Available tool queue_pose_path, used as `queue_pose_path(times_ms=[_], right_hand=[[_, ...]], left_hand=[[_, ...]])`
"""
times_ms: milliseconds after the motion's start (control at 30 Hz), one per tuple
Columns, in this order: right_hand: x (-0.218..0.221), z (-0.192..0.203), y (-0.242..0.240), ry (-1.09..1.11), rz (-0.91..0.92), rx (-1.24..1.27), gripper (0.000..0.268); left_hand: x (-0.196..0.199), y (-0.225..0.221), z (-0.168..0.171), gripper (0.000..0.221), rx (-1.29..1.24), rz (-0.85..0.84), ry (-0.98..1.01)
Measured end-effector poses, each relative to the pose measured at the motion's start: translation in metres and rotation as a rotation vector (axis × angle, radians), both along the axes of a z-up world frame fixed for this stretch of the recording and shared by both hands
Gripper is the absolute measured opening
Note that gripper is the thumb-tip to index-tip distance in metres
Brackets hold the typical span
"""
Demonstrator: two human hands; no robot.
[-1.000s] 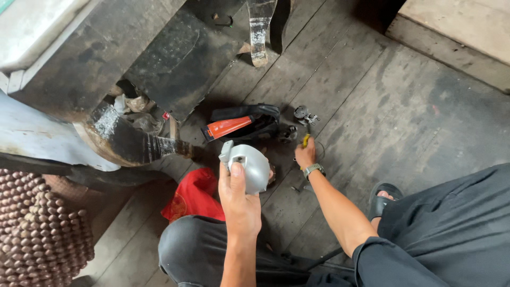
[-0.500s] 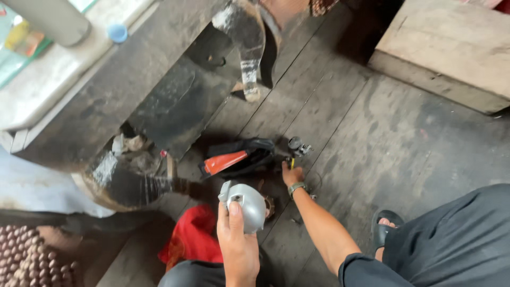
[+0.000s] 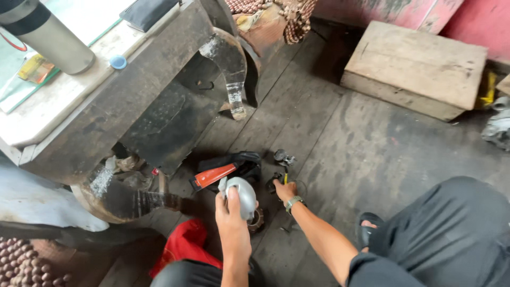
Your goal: The person scrapes a metal engine component using a blade and then inserts a small screw and spring assembly into the part using a tool.
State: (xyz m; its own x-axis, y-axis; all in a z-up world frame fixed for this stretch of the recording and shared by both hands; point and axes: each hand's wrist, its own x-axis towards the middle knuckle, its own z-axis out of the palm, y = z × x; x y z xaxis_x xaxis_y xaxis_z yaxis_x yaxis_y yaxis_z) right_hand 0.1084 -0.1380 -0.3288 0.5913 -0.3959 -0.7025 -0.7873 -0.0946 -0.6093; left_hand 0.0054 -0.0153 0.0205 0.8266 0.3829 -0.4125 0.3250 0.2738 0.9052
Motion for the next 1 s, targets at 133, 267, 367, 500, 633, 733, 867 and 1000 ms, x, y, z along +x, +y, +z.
queue_pose_path(times_ms=[133, 267, 367, 500, 633, 733, 867, 1000], right_hand=[[-0.032, 0.073, -0.034, -0.007, 0.090, -0.120, 0.047], [-0.042, 0.107, -0.081, -0.135, 0.110, -0.066, 0.052], [-0.045, 0.128, -0.118, -0.296, 0.152, -0.128, 0.063], [-0.069, 0.173, -0.149, -0.563, 0.032, -0.037, 0.042], [-0.114, 0.265, -0.148, -0.664, 0.094, -0.001, 0.051], [-0.127, 0.277, -0.151, -0.734, 0.178, -0.067, 0.054], [-0.128, 0.248, -0.156, -0.754, 0.122, 0.051, 0.049], [-0.124, 0.240, -0.155, -0.770, 0.050, 0.168, 0.044]], left_hand=[[0.001, -0.014, 0.002, 0.043, 0.007, -0.077, 0.081], [0.023, -0.025, -0.067, 0.051, 0.042, -0.137, -0.032], [0.032, -0.035, -0.112, 0.061, 0.175, -0.240, 0.007], [0.008, -0.047, -0.113, 0.078, 0.369, -0.411, 0.121], [0.009, -0.040, -0.241, 0.085, 0.540, -0.410, 0.178], [-0.008, -0.033, -0.288, 0.089, 0.697, -0.501, 0.211], [-0.032, -0.022, -0.296, 0.082, 0.837, -0.678, 0.260], [-0.037, -0.019, -0.306, 0.083, 0.916, -0.807, 0.300]])
